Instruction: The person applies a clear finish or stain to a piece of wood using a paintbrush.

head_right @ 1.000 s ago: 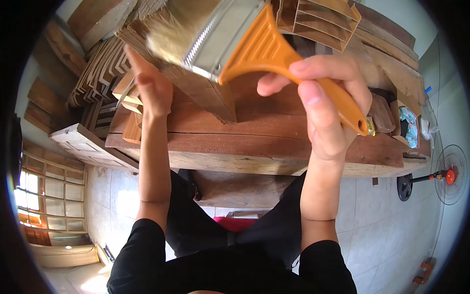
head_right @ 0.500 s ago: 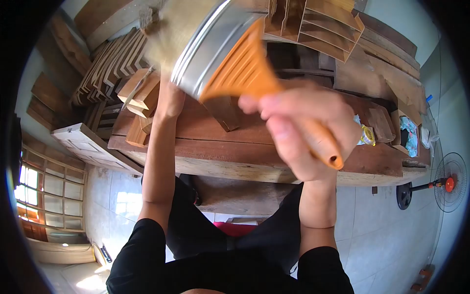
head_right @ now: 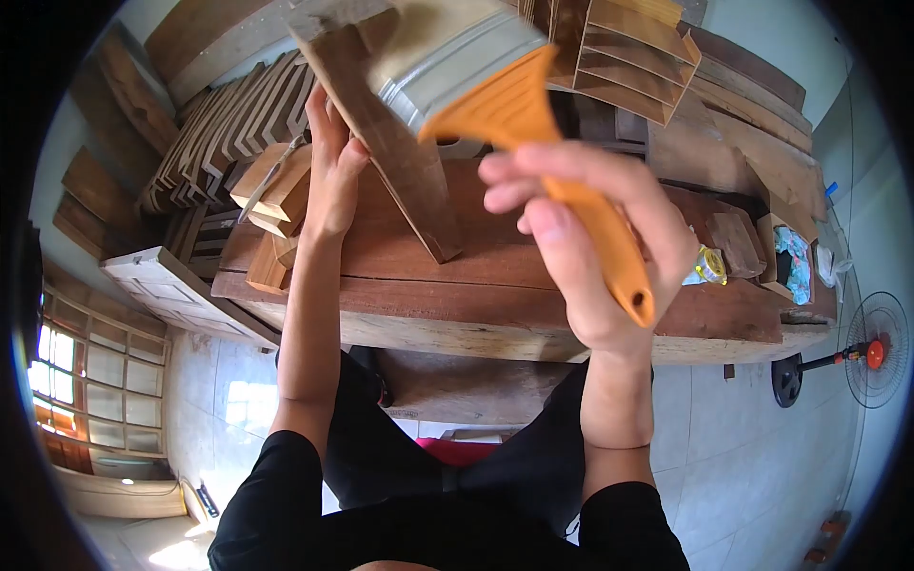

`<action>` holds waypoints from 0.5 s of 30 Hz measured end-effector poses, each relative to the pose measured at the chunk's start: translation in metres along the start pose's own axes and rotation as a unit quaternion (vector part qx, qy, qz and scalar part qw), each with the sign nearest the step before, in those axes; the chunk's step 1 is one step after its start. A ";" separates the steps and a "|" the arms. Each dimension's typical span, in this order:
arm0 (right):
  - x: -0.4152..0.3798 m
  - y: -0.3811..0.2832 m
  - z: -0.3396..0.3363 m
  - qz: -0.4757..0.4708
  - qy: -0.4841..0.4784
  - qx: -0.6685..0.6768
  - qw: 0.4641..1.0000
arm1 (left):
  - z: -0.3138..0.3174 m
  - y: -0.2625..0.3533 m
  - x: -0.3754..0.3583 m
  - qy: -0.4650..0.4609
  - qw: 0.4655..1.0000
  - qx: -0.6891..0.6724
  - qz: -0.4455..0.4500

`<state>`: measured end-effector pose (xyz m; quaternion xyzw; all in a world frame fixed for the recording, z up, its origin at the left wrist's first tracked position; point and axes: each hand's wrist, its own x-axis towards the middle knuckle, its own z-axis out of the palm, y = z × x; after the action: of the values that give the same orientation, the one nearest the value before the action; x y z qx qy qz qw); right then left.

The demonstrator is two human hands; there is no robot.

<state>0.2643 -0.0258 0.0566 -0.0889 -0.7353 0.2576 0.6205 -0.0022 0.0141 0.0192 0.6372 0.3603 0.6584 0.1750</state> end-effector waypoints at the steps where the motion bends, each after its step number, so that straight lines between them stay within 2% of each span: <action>1: -0.002 0.000 -0.009 -0.005 -0.016 0.046 0.999 | -0.001 -0.004 -0.001 -0.003 1.000 -0.015 0.006; 2: -0.002 0.000 -0.009 -0.003 0.012 0.041 0.999 | -0.003 -0.006 0.001 -0.004 1.000 -0.002 0.029; 5: 0.002 -0.001 -0.003 -0.002 0.101 0.036 0.994 | -0.001 0.000 -0.002 0.003 1.000 0.013 0.010; 6: 0.003 0.002 0.003 -0.014 0.085 0.049 0.995 | -0.001 -0.001 -0.004 0.005 1.000 0.023 -0.007; 8: 0.001 0.005 -0.006 -0.028 -0.080 0.098 0.992 | -0.001 -0.005 -0.005 0.006 0.998 0.041 -0.039; 9: -0.003 0.001 0.002 0.009 -0.014 0.119 0.993 | -0.001 -0.004 -0.004 0.010 0.998 0.060 -0.036; 10: -0.001 0.006 -0.003 0.010 0.010 0.144 0.990 | -0.001 -0.002 -0.004 0.014 0.998 0.058 -0.032; 12: 0.007 0.006 0.002 0.034 0.142 0.086 0.986 | 0.000 0.005 -0.004 0.027 0.998 0.053 -0.023; 13: 0.006 0.012 -0.004 0.030 0.104 0.102 0.989 | -0.001 0.004 -0.004 0.025 0.998 0.056 -0.012; 14: 0.005 0.016 -0.011 0.021 0.011 0.147 0.989 | -0.001 0.002 -0.003 0.026 0.999 0.044 -0.009; 15: 0.003 0.017 -0.016 0.022 -0.040 0.143 0.989 | -0.002 -0.001 -0.003 0.027 0.999 0.032 -0.005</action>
<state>0.2755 -0.0052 0.0525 -0.0051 -0.7128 0.3774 0.5911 -0.0041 0.0118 0.0164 0.6228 0.3888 0.6627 0.1476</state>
